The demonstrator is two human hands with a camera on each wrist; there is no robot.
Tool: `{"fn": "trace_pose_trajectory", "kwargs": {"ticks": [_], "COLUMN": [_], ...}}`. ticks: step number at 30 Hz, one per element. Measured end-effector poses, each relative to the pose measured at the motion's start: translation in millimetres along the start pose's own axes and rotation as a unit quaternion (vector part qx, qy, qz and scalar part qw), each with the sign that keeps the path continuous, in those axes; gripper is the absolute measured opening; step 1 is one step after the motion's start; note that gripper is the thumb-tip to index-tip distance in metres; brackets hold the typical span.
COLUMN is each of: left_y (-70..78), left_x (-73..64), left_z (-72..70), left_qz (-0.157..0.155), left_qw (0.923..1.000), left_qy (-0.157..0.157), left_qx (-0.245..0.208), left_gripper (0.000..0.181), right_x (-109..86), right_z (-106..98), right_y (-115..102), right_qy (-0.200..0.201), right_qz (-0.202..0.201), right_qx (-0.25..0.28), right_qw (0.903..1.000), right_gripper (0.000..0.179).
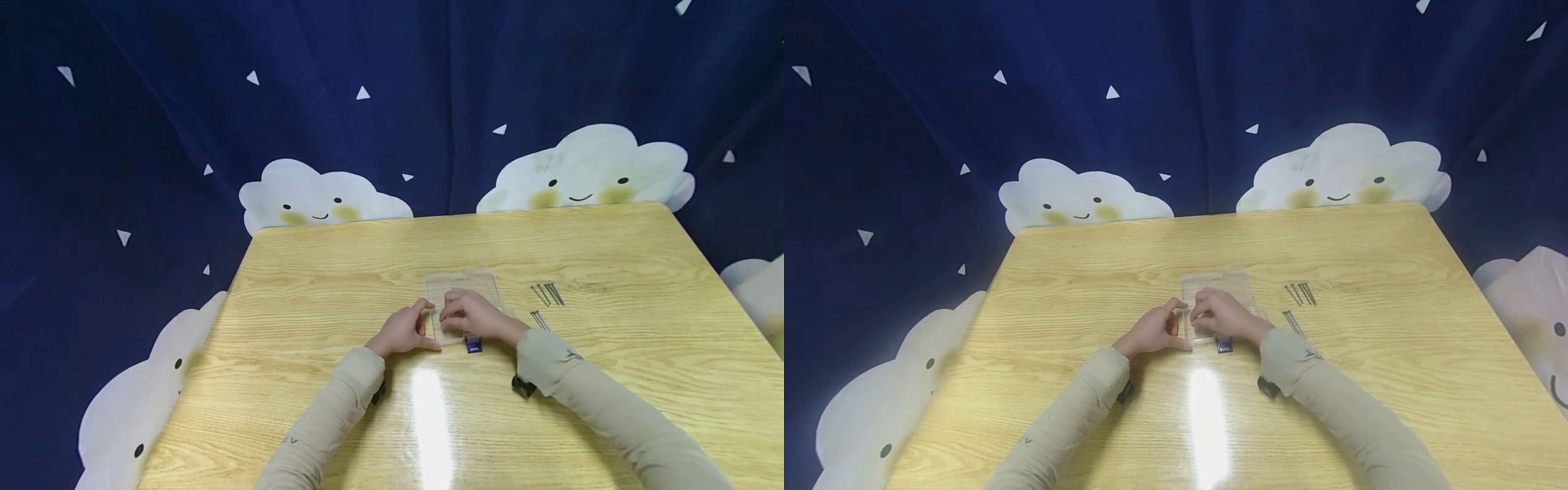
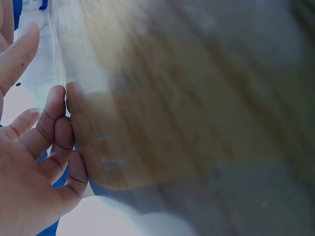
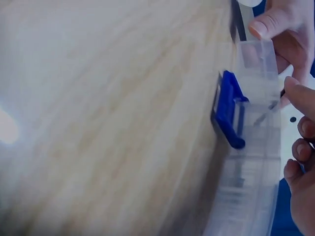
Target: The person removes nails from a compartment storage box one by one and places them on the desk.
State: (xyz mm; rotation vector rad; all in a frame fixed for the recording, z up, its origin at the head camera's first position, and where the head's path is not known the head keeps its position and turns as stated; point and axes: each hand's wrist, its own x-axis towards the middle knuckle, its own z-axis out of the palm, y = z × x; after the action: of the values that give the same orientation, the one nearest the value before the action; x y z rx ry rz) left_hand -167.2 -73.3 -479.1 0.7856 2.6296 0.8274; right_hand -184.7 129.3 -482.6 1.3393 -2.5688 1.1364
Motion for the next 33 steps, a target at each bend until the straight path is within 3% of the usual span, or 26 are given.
{"fn": "trace_pose_trajectory", "kwargs": {"ticks": [18,28,33], "left_y": [-0.2,2.2,1.6], "left_x": [1.1,-0.2,-0.6], "left_z": [-1.7,-3.7,-2.9], "left_qz": [-0.01,-0.015,-0.014], "left_qw": [0.9997,0.9995,0.9995], "left_qy": [-0.012,-0.018,-0.018], "left_qx": [-0.02,-0.023,-0.024], "left_gripper": [0.073,0.073,0.073], "right_x": [-11.1,-16.9,-21.1], "right_z": [-19.0,-22.4,-24.9], "right_y": [6.5,12.3,13.9], "right_qy": [0.061,0.106,0.123], "right_qz": [0.091,0.096,0.127], "right_qx": [0.07,0.09,0.115], "right_qw": [0.9915,0.9857,0.9776], "right_gripper": [0.006,0.004,0.005]}}
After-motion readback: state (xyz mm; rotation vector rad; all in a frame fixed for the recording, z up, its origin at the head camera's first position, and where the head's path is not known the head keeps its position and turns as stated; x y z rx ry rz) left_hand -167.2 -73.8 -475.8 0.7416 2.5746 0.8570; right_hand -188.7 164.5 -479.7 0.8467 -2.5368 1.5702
